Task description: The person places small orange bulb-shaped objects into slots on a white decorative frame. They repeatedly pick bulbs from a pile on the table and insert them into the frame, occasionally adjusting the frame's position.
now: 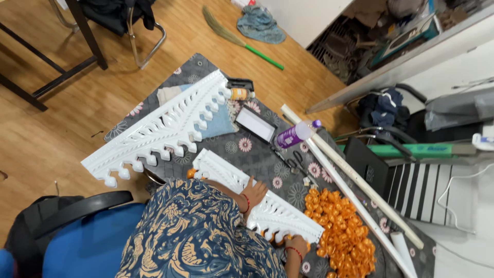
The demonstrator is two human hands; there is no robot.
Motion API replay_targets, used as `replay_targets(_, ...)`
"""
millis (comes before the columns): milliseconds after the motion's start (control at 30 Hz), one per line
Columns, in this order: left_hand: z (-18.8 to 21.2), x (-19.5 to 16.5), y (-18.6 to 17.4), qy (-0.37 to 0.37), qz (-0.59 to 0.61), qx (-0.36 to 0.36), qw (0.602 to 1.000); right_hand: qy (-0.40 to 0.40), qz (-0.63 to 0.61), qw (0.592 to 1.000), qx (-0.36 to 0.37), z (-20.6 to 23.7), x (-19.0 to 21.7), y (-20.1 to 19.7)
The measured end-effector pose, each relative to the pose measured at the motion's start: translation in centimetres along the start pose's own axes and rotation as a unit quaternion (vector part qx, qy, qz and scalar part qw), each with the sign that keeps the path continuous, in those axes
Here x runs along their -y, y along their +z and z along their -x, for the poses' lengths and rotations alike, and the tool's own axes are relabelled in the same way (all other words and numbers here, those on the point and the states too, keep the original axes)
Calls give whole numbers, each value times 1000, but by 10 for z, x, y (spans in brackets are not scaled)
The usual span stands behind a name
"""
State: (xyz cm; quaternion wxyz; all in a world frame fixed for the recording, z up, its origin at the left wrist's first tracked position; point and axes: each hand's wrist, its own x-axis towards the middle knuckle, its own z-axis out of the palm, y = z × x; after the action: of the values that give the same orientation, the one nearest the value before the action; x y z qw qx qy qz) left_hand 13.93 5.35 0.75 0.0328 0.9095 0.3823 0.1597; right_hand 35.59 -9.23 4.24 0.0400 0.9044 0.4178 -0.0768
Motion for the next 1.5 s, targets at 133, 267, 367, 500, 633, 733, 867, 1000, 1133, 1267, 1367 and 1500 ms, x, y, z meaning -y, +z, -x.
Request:
replay_targets(133,-4,-3,-4,-13,-10,33,999,4,7,1000,15,0,-4,-5)
replay_targets(267,-7,-2,-14,-18,-5,82,996,5,-34,999,-39,8,0,0)
replay_targets(367,-2,-9,-19,-1,-12,225,974,30,-51,996,-73,25,-2,11)
replay_targets(500,-3,-3,-28,16,-2,297,955,-11,-107,982,-155,45,1,28)
replay_targets(633,3,-3,-34,17,9,316,948,-58,-146,966,-207,57,-1,29)
replay_targets(733,4,-4,-25,15,0,312,950,-93,-164,955,-230,57,-4,29)
replay_targets(867,2,-5,1,-3,-15,299,954,-77,-218,956,-179,50,-19,33)
replay_targets(1000,1,-7,15,-7,-22,278,960,-126,-205,958,-155,45,-46,32)
replay_targets(1133,5,-11,19,-3,-26,290,957,-78,-261,955,-119,36,-40,43)
replay_targets(1267,9,-15,21,2,-22,292,956,138,-684,715,42,30,-33,56)
replay_targets(1367,8,-14,24,-1,-24,294,955,242,-783,567,86,32,-45,54)
replay_targets(1500,7,-12,21,3,-20,308,951,289,-841,453,68,31,-62,43)
